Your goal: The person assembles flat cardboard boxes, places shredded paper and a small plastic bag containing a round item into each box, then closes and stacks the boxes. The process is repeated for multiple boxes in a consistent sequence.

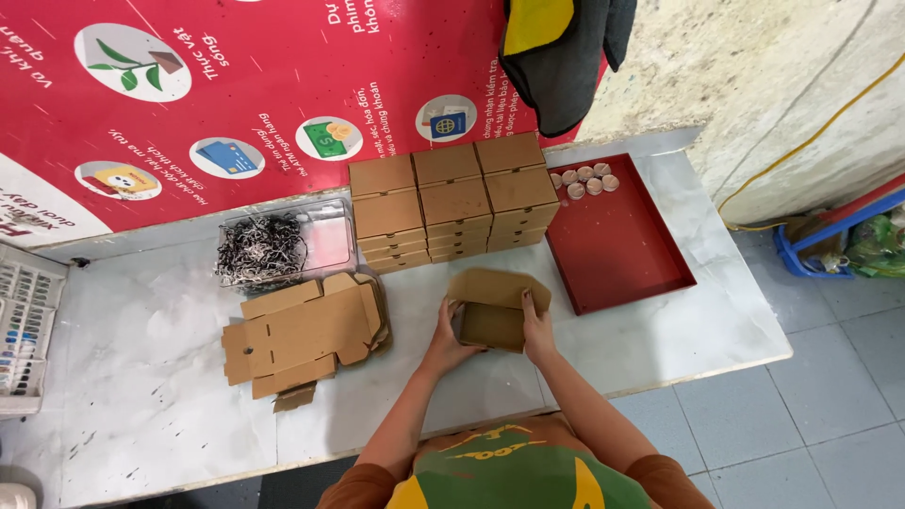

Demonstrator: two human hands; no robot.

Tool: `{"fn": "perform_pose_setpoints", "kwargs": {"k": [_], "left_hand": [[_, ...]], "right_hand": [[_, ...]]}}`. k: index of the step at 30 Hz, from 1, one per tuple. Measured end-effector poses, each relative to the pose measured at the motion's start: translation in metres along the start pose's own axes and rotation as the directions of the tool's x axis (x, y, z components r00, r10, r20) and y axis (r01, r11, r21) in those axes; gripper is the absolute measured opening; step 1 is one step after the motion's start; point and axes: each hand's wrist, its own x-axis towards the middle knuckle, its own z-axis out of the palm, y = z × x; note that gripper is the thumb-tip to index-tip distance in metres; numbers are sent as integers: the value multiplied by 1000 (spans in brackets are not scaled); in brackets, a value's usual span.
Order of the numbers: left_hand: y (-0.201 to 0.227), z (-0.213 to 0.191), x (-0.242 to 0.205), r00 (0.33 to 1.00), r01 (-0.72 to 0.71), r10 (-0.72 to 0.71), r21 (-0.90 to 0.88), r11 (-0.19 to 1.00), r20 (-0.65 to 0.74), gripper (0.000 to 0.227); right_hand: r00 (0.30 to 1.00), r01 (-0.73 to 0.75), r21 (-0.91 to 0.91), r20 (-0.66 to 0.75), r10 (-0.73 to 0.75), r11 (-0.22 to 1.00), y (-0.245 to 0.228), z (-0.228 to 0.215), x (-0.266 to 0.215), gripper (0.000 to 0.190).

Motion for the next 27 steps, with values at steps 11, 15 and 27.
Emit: {"fn": "perform_pose_setpoints", "kwargs": {"k": [11,15,27], "left_hand": [[23,-13,29,999,-26,35,208,978,-39,125],[-19,-34,18,996,18,1,200,980,-94,116],[-41,-293,-18,782,133,74,281,950,-618,32]], "right_hand": [[857,505,-341,88,-508,793,49,-27,66,56],[560,648,-660,74,-825,380,6,10,-7,59],[301,954,-256,795,-527,157,23,276,-21,38]]}}
